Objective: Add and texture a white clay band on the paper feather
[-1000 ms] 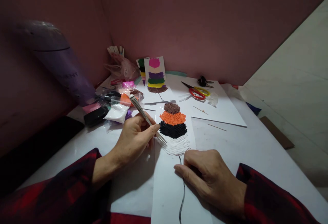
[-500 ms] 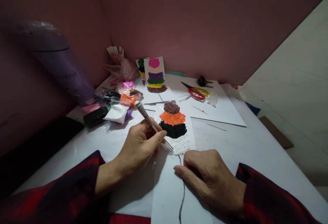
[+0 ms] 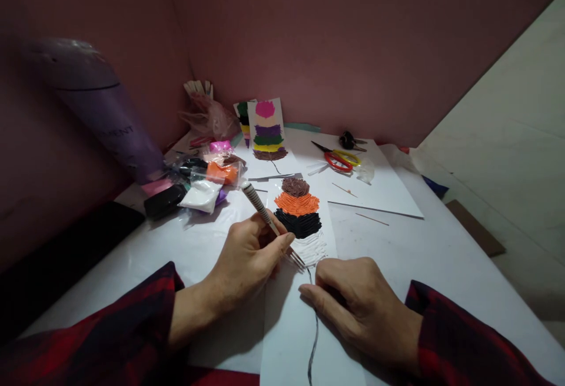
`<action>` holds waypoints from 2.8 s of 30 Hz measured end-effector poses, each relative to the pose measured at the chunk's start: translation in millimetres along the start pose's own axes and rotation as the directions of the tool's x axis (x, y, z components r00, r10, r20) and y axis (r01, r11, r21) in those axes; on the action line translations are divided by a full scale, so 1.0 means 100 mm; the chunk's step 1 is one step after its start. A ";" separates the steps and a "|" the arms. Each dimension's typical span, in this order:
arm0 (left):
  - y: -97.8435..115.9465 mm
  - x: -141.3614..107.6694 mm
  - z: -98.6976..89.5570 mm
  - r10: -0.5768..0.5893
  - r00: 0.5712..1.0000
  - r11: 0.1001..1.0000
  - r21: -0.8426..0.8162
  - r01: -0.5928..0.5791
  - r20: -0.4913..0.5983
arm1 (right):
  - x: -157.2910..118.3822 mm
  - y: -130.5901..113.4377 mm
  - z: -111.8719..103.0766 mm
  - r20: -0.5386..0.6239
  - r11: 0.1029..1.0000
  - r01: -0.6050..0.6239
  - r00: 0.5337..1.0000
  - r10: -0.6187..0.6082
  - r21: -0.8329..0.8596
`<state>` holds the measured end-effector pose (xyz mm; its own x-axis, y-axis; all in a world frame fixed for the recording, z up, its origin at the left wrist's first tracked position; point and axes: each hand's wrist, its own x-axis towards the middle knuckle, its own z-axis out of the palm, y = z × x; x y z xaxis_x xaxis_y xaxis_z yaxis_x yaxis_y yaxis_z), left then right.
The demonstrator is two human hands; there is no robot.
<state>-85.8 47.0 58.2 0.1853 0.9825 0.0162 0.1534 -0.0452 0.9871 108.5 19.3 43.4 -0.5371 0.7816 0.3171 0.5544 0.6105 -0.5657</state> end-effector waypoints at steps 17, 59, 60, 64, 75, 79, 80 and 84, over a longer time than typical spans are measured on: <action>-0.04 -0.01 -0.01 0.086 0.996 0.990 0.109 -0.087 0.011 | -0.01 -0.01 0.00 -0.002 1.000 -0.011 1.000 0.011 0.009; 0.06 0.00 -0.17 0.232 0.945 0.948 0.270 -0.167 -0.230 | -0.01 -0.01 -0.02 0.019 0.999 -0.027 0.999 0.026 0.022; 0.06 0.00 -0.17 0.253 0.937 0.943 0.276 -0.184 -0.240 | -0.01 -0.01 -0.02 0.015 0.999 -0.025 1.000 0.024 0.020; 0.05 0.01 -0.17 0.298 0.927 0.920 0.328 -0.215 -0.227 | -0.01 0.00 -0.01 0.015 1.000 -0.022 1.000 0.021 0.018; 0.01 0.02 -0.17 0.340 0.934 0.892 0.355 -0.281 -0.114 | -0.01 -0.01 -0.01 0.017 1.000 -0.015 1.000 0.015 0.016; 0.00 0.02 -0.16 0.332 0.938 0.902 0.326 -0.284 -0.102 | -0.02 -0.01 -0.01 0.019 1.000 -0.024 1.000 0.024 0.013; 0.00 0.02 -0.15 0.324 0.941 0.909 0.311 -0.279 -0.103 | -0.02 -0.01 -0.01 0.017 1.000 -0.023 1.000 0.023 0.012; -0.01 0.02 -0.12 0.278 0.956 0.935 0.256 -0.246 -0.097 | -0.01 -0.02 0.00 0.012 1.000 -0.016 1.000 0.016 0.008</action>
<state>-97.4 50.8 59.3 0.1254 0.9439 0.3056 0.3463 -0.3303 0.8781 108.1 17.8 44.4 -0.5359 0.7899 0.2983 0.5582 0.5965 -0.5767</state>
